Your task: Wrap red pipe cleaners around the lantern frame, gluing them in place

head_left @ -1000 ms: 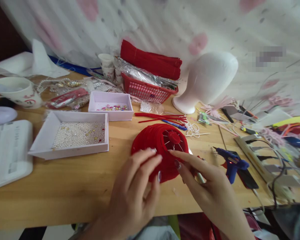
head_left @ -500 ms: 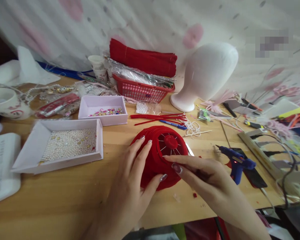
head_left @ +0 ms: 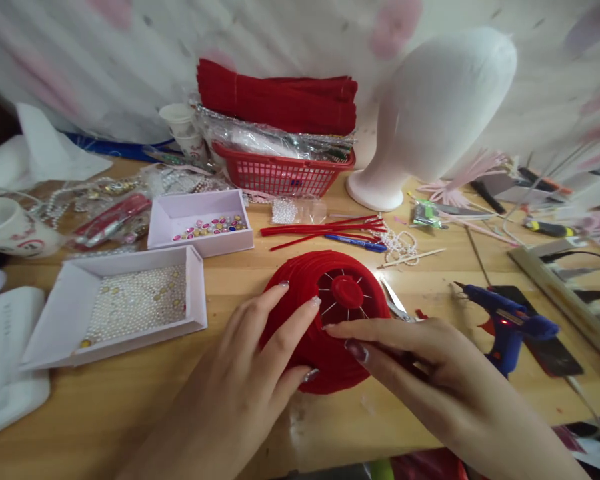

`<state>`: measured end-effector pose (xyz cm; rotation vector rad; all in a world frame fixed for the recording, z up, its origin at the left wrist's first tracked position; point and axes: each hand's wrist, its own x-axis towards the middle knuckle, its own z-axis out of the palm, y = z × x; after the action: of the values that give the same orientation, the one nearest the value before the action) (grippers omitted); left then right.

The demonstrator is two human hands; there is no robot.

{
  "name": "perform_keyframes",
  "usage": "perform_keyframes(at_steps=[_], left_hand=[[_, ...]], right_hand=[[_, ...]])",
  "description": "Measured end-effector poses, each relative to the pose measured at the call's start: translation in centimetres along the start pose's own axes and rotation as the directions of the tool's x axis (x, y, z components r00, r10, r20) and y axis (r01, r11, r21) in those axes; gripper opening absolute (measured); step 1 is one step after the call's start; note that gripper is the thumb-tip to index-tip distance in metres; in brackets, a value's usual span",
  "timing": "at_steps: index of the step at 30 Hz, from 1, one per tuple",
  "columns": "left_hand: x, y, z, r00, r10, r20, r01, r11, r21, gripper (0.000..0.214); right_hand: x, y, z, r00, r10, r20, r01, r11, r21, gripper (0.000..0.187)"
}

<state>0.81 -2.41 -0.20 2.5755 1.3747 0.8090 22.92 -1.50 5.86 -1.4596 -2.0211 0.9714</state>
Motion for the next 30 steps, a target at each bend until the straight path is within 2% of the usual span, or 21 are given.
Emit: perform_keyframes(at_steps=[5, 11, 17, 21, 25, 30], left_hand=[[0.7, -1.6, -1.0, 0.987, 0.084, 0.137, -0.082, 0.996, -0.017, 0.051], [1.7, -3.1, -1.3, 0.964, 0.156, 0.214, -0.15, 0.988, -0.043, 0.049], [2.2, -3.8, -1.2, 0.958, 0.198, 0.208, -0.191, 0.98, -0.049, 0.045], [2.4, -4.1, -1.3, 0.957, 0.226, 0.184, -0.218, 0.974, -0.06, 0.047], [2.8, -4.2, -1.6, 0.954, 0.208, 0.216, -0.19, 0.976, -0.104, 0.06], [3.4, -4.5, -1.8, 0.939, 0.15, 0.31, -0.099, 0.98, -0.173, 0.061]], right_hand=[[0.2, 0.3, -0.1, 0.996, -0.087, 0.001, 0.087, 0.996, 0.0, 0.029], [0.2, 1.0, 0.0, 0.984, -0.179, -0.011, 0.179, 0.984, 0.004, 0.036], [0.0, 1.0, 0.3, 0.978, -0.209, -0.016, 0.209, 0.977, 0.032, 0.043], [0.3, 0.8, 0.3, 0.977, -0.214, -0.016, 0.214, 0.977, 0.006, 0.036], [0.2, 0.6, 0.4, 0.981, -0.192, 0.031, 0.193, 0.981, -0.016, 0.034], [-0.4, 1.1, 0.5, 0.987, -0.151, 0.061, 0.153, 0.988, -0.028, 0.039]])
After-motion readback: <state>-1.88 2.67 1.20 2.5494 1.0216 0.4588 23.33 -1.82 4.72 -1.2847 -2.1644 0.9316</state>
